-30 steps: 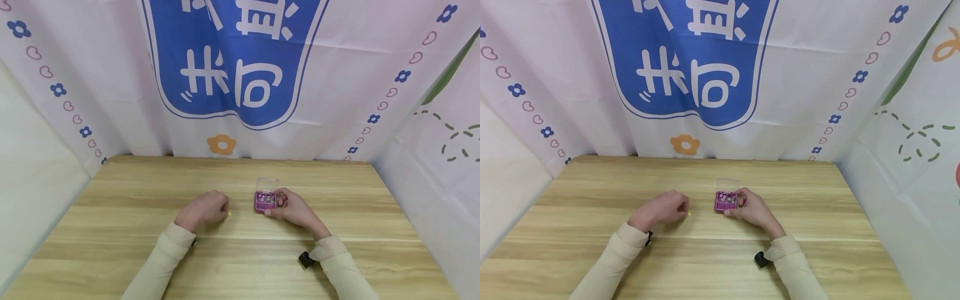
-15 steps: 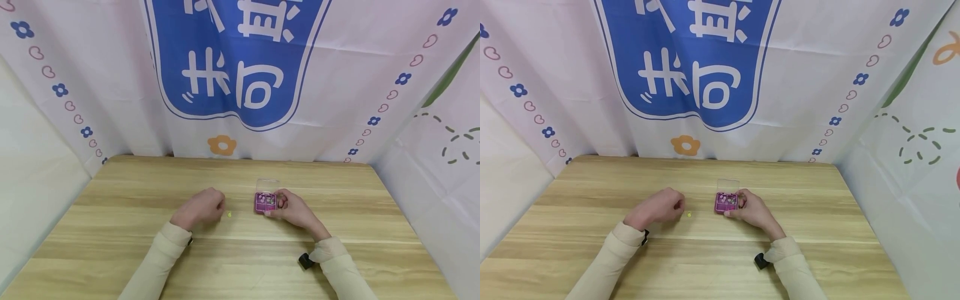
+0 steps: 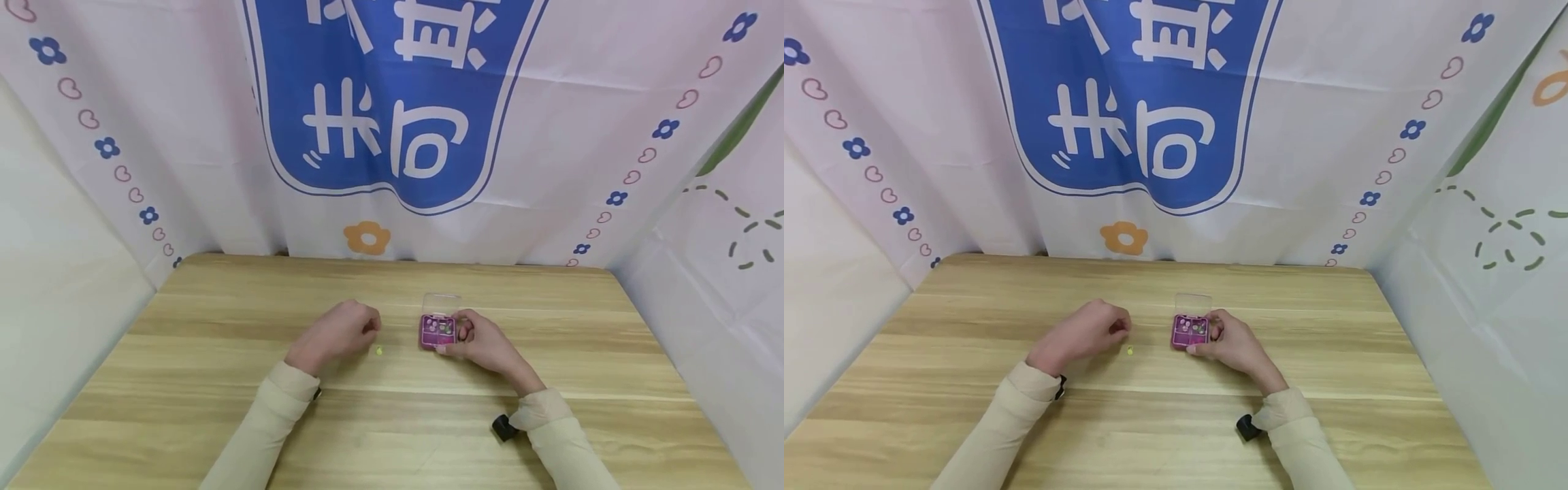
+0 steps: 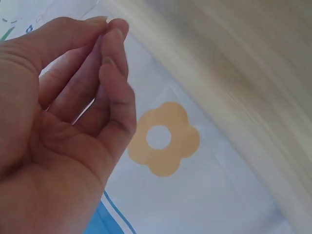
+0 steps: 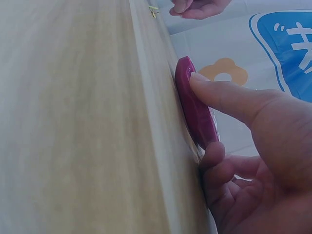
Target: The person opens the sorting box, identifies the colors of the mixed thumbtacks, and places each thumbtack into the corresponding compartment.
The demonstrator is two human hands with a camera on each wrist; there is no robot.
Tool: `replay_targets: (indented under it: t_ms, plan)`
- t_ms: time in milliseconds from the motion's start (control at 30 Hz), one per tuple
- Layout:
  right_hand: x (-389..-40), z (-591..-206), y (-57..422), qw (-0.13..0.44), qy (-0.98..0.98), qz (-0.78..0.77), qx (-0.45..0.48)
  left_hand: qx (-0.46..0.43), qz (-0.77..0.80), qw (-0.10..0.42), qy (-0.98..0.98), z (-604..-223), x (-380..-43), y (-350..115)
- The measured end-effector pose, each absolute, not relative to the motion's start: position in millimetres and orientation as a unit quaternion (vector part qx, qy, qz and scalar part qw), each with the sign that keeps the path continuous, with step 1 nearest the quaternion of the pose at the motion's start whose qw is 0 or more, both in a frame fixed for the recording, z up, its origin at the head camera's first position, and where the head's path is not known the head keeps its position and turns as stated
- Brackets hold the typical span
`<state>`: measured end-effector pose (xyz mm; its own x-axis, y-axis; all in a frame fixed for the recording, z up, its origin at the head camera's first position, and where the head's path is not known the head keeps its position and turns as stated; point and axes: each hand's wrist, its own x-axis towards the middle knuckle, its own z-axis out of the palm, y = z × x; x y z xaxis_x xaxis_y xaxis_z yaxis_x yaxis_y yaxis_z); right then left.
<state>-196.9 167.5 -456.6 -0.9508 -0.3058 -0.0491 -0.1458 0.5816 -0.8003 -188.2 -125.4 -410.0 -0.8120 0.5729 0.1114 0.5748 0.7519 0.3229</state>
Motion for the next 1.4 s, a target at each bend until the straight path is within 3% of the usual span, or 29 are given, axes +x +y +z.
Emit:
replay_targets:
  t_ms: [500, 833, 1100, 1400]
  plan:
    - [-198.5, -458.3, 168.8, 0.097, 0.886, -0.436, -0.124, -0.367, -0.208, 0.029, -0.906, -403.5, -197.9, -87.0]
    - [-198.4, -459.7, 170.6, 0.088, 0.881, -0.447, -0.128, -0.348, -0.209, 0.051, -0.912, -396.2, -212.7, -67.7]
    - [-198.5, -462.0, 170.5, 0.091, 0.886, -0.439, -0.12, -0.334, -0.193, 0.03, -0.922, -403.3, -217.2, -52.8]
    - [-198.6, -460.2, 169.9, 0.086, 0.878, -0.45, -0.135, -0.353, -0.16, 0.045, -0.921, -408.9, -219.9, -35.1]
